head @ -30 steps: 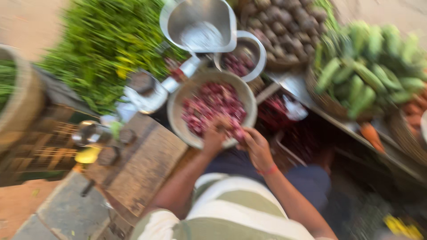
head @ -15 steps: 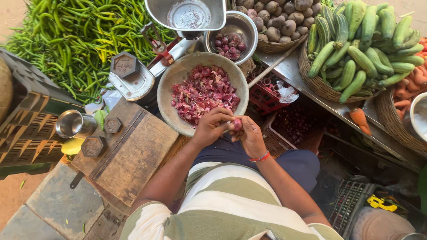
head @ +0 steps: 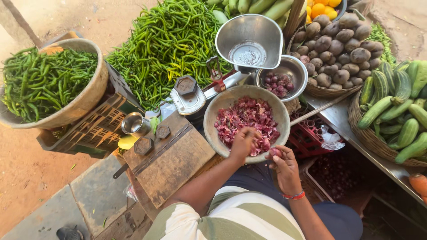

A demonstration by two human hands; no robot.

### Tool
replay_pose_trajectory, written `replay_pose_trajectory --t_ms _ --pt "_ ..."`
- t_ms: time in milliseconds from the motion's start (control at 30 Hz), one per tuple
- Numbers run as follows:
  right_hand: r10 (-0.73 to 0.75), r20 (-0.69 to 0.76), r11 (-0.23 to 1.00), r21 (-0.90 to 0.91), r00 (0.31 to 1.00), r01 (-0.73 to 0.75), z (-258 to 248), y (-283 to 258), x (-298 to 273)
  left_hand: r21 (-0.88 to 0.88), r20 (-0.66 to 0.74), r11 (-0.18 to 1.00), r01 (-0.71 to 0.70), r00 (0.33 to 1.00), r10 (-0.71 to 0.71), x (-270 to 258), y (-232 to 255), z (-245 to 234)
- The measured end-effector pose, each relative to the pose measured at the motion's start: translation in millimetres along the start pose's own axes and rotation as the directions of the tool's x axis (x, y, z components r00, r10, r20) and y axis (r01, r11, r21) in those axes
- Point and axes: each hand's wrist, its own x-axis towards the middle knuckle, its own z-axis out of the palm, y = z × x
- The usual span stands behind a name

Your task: The person peels red onions by hand, removing the outer skins and placing them into a bowl. The person handles the onions one at a time, separating the skins from the bulbs.

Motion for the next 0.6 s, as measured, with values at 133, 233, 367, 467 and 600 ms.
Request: replay_pose_trajectory --t_ms 133,233,367,467,600 --pt "0.114 -0.047 0.993 0.009 0.992 -0.114 -3.0 0.4 1.9 -0.403 0.010 0.898 0.174 0.982 -0.186 7.2 -1.2 -10.2" --pt "0.067 -0.024 0.967 -0.244 0.997 -0.071 -2.7 5.4 -1.0 -0.529 0.297 0.842 0.103 0.952 0.070 -6.3 0.8 -13.2" --pt "0.033 -0.011 0.934 -0.356 0.999 -0.035 10.6 -1.8 -8.6 -0.493 0.184 0.846 0.204 0.975 -0.127 -18.1 15.9 4.4" --pt "0.024 -0.020 0.952 -0.305 1.000 -0.029 22.8 -18.5 -4.5 -0.299 0.201 0.948 0.113 0.978 -0.053 -21.4 35.3 14.9" --pt "0.003 -0.018 0.950 -0.311 1.000 -0.008 20.3 -25.8 -1.0 -0.121 0.255 0.993 -0.010 0.966 0.040 -30.5 37.1 14.7"
